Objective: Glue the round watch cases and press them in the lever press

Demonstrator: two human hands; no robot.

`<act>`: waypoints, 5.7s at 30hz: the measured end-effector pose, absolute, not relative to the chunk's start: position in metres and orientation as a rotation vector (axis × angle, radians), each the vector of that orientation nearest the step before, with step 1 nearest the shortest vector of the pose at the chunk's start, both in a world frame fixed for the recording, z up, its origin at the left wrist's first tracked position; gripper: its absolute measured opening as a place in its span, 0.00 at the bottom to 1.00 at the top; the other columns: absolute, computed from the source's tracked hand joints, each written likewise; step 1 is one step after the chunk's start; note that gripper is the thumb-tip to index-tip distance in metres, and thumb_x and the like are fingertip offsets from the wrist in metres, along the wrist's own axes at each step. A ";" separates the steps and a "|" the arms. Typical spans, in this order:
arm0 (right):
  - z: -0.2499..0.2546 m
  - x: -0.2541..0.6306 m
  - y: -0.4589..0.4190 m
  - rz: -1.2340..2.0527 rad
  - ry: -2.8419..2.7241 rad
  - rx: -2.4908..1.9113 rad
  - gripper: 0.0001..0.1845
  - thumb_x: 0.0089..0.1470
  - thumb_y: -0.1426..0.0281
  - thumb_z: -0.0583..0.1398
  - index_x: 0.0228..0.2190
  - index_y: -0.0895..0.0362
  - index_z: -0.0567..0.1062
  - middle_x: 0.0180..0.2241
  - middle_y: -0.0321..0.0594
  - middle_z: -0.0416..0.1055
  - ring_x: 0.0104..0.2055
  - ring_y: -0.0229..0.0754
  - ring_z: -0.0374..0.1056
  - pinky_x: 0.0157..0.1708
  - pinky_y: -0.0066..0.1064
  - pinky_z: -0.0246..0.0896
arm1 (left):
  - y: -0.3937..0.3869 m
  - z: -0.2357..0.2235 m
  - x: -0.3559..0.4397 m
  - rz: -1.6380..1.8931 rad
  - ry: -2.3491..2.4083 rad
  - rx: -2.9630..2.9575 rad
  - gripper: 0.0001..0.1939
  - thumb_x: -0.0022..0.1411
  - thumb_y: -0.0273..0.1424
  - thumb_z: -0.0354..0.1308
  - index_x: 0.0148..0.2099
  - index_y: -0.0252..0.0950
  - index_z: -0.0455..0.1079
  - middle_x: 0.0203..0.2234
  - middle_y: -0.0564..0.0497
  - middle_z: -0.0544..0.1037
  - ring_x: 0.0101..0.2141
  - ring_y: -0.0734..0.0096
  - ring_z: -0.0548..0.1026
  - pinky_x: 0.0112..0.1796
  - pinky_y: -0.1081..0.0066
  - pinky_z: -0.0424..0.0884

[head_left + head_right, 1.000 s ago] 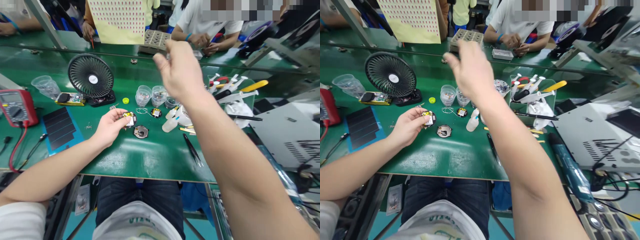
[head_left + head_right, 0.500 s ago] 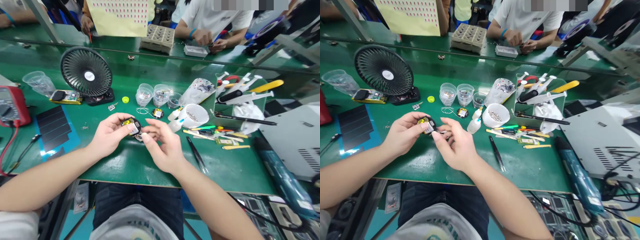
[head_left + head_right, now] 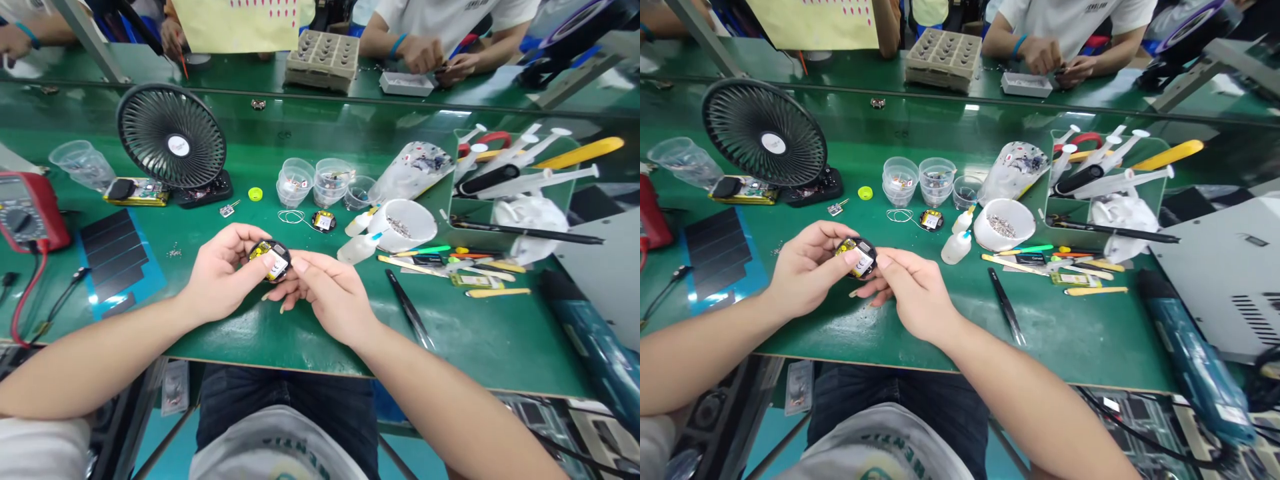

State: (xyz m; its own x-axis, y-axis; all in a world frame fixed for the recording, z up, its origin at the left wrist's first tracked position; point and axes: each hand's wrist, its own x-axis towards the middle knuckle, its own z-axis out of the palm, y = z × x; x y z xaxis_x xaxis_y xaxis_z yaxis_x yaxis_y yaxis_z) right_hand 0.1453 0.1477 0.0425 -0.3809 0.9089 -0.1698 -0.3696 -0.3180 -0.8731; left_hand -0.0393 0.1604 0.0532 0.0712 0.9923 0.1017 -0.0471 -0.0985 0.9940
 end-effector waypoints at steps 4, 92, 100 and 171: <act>0.042 0.145 0.149 1.816 -0.968 -0.889 0.26 0.57 0.49 0.72 0.43 0.58 0.81 0.32 0.39 0.81 0.28 0.40 0.81 0.25 0.25 0.73 | 0.160 0.052 -0.039 1.244 1.085 1.297 0.14 0.56 0.33 0.76 0.42 0.36 0.78 0.28 0.51 0.82 0.27 0.73 0.77 0.29 0.76 0.76; 0.047 0.155 0.162 1.586 -0.998 -1.001 0.34 0.56 0.51 0.73 0.57 0.54 0.73 0.40 0.36 0.78 0.25 0.37 0.79 0.19 0.24 0.69 | 0.168 0.047 -0.035 1.341 0.987 1.228 0.22 0.58 0.33 0.77 0.49 0.33 0.72 0.32 0.52 0.82 0.19 0.80 0.78 0.19 0.84 0.73; 0.046 0.153 0.163 1.566 -0.992 -1.066 0.30 0.55 0.52 0.73 0.51 0.54 0.73 0.37 0.34 0.78 0.22 0.36 0.77 0.19 0.25 0.68 | 0.167 0.051 -0.037 1.279 0.997 1.216 0.24 0.58 0.38 0.78 0.49 0.34 0.73 0.31 0.52 0.81 0.18 0.77 0.77 0.17 0.80 0.73; 0.034 0.163 0.149 0.264 -1.963 -0.668 0.16 0.71 0.77 0.60 0.57 0.53 0.75 0.50 0.44 0.84 0.53 0.43 0.82 0.55 0.34 0.83 | 0.165 0.056 -0.061 1.533 0.623 2.700 0.09 0.70 0.23 0.64 0.48 0.42 0.76 0.31 0.54 0.83 0.24 0.75 0.77 0.29 0.72 0.74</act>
